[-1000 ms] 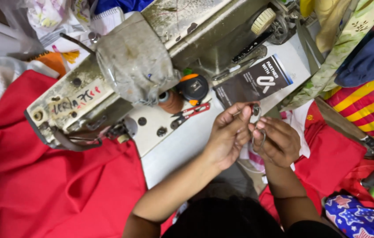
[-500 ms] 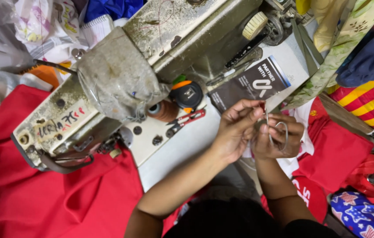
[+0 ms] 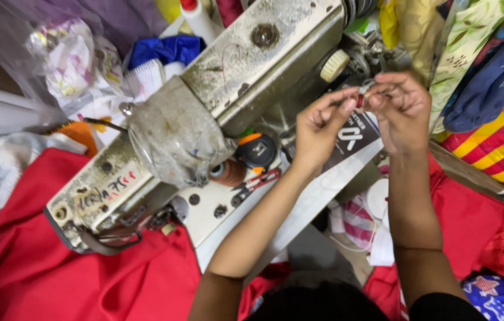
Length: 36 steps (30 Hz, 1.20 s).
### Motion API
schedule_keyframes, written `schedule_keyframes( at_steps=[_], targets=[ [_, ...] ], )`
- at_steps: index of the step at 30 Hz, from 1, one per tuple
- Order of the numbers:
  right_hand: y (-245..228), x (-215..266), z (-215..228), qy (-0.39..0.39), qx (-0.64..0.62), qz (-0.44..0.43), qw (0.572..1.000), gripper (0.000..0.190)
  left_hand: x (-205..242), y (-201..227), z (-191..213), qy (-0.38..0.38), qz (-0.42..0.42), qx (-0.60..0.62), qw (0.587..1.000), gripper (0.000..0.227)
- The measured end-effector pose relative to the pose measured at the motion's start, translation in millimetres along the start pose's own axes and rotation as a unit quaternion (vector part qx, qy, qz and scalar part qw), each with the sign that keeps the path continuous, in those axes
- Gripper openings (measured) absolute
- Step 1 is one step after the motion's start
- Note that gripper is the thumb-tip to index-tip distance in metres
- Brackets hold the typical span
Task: The person winds red thread onto a small bobbin using a sewing machine, then removes the bobbin and winds a second bobbin with brown thread. The person handles the bobbins and thread by hand while operating the machine's winding mechanism.
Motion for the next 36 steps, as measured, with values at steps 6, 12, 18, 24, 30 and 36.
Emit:
schedule_keyframes(
  at_steps=[6,12,18,24,30,36],
  targets=[
    [-49.7,-39.6,-24.0,-0.004,0.054,0.052,0.997,0.027,-4.6,-14.5,-1.0,0.021,0.001,-0.002,1.000,0.014],
    [-49.0,-44.5,-19.2,0.044,0.036,0.050,0.997,0.026,1.9,-40.0,11.3,0.010,-0.035,-0.064,0.997,0.016],
    [-31.9,-51.2,-4.3,0.121,0.004,0.045,0.992,0.018,16.0,-37.3,7.2,-0.049,-0.022,-0.160,0.986,0.022],
    [-29.9,-63.4,-2.6,0.198,0.029,0.128,0.971,0.017,17.7,-54.6,2.3,-0.097,0.060,-0.035,0.993,0.043],
    [-27.3,-87.1,-4.1,0.201,0.049,0.185,0.961,0.016,10.3,-67.6,4.3,-0.084,0.191,0.146,0.967,0.050],
    [-32.1,-94.4,-15.3,0.204,0.079,0.245,0.944,0.020,10.8,-56.3,6.4,-0.083,0.204,0.133,0.966,0.044]
  ],
)
Point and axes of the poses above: each hand's wrist, its own x-axis away from the middle knuckle, its own z-axis out of the back of the hand, y = z × x, the point moved 5 cm from there along -x, towards the middle knuckle, and after that the axes turned 11 degrees about -z, right-handed, at the moved point
